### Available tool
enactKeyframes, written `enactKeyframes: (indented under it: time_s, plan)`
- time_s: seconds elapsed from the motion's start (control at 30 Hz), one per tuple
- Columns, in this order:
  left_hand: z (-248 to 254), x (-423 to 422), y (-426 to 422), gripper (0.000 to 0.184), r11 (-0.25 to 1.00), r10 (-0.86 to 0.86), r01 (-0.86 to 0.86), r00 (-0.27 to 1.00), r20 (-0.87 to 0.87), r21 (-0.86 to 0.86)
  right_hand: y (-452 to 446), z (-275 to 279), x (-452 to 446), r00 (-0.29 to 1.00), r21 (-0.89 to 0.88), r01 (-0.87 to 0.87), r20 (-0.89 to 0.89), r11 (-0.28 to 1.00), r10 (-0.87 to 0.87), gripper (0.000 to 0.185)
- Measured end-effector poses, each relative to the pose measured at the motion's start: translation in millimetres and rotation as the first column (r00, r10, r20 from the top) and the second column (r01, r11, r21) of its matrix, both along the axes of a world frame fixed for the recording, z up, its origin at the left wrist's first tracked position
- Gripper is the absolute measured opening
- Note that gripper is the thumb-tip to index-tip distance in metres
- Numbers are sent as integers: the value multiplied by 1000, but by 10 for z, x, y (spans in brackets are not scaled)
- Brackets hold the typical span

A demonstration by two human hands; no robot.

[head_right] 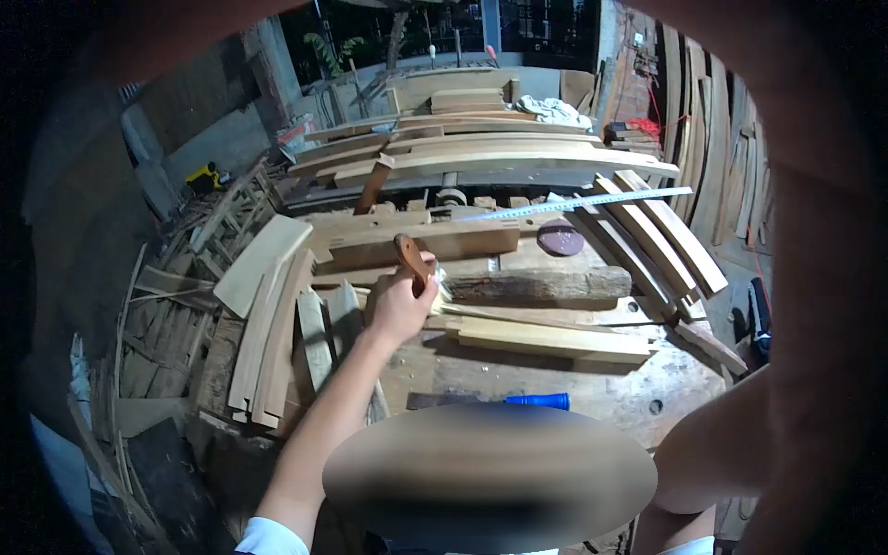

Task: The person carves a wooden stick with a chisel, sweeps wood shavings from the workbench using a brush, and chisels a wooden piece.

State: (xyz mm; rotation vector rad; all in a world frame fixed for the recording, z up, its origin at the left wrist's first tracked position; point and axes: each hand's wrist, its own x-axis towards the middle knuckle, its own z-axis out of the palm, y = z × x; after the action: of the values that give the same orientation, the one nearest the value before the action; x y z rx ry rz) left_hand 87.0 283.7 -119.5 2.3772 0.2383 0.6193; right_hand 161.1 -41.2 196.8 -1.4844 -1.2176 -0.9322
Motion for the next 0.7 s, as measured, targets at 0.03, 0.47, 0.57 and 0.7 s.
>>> enactKeyframes:
  time_s: [0.03,0.47,0.57,0.7]
  plan:
    - [-19,6,-9,31,1000,-1,1,1000,-1,19,7,-10,-15,1000,-17,18,2,1000,-18,31]
    - [-61,48,-18,30,977,-186,167,972,146,137,146,-771,-1158,996,-23,-59,70,998,60,29]
    - [-85,86,14,25,972,-156,133,981,111,196,326,-1201,-1555,962,-54,-269,28,962,271,29]
    - [-57,90,-28,15,982,-176,163,973,151,91,753,-1538,-1878,836,-154,-547,-43,823,547,29]
